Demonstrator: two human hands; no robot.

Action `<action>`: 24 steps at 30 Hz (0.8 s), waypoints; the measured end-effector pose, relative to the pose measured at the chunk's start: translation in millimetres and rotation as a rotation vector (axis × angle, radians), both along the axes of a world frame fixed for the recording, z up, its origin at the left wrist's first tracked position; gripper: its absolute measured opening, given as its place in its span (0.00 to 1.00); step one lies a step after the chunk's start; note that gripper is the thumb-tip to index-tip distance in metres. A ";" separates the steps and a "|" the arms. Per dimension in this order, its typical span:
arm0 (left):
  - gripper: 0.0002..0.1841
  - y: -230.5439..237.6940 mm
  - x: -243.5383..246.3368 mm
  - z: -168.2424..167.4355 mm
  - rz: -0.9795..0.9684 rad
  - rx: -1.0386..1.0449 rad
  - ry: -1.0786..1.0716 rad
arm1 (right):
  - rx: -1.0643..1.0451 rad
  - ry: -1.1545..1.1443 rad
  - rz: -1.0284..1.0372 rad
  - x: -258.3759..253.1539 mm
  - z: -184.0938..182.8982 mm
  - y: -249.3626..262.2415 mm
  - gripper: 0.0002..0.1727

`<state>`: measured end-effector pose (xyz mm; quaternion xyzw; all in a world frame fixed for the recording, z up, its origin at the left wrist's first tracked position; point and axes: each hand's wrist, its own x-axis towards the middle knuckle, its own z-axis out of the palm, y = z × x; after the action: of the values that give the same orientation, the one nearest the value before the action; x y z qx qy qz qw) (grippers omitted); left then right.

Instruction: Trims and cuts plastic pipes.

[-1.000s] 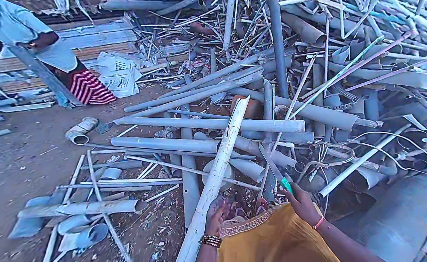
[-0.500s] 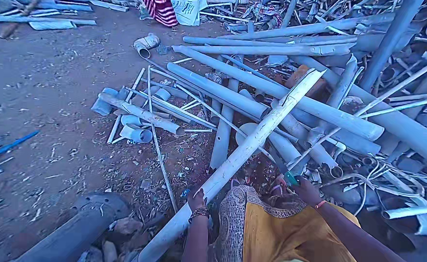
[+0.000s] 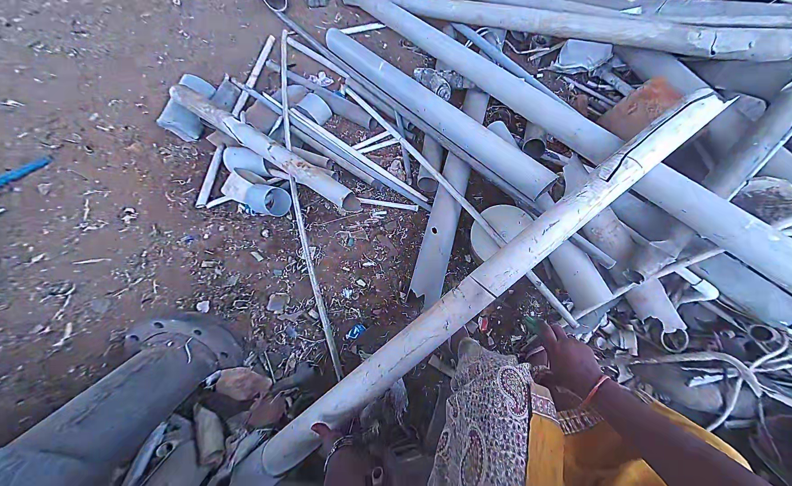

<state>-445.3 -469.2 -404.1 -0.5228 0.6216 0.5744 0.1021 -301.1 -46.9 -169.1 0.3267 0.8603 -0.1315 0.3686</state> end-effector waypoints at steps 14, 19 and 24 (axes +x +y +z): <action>0.35 -67.2 -22.5 17.0 0.083 -0.138 -0.248 | 0.253 0.079 0.016 12.0 -18.4 -1.2 0.33; 0.39 -37.7 -21.8 15.9 0.154 0.094 -0.080 | 0.227 0.099 0.001 9.9 -11.3 -5.7 0.32; 0.33 -25.1 -30.1 1.8 0.350 0.180 0.062 | 0.207 0.066 0.003 9.4 -3.8 9.2 0.33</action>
<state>-475.4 -494.2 -402.3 -0.5937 0.4699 0.6526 0.0278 -291.7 -37.7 -172.9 0.3574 0.8814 -0.0520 0.3046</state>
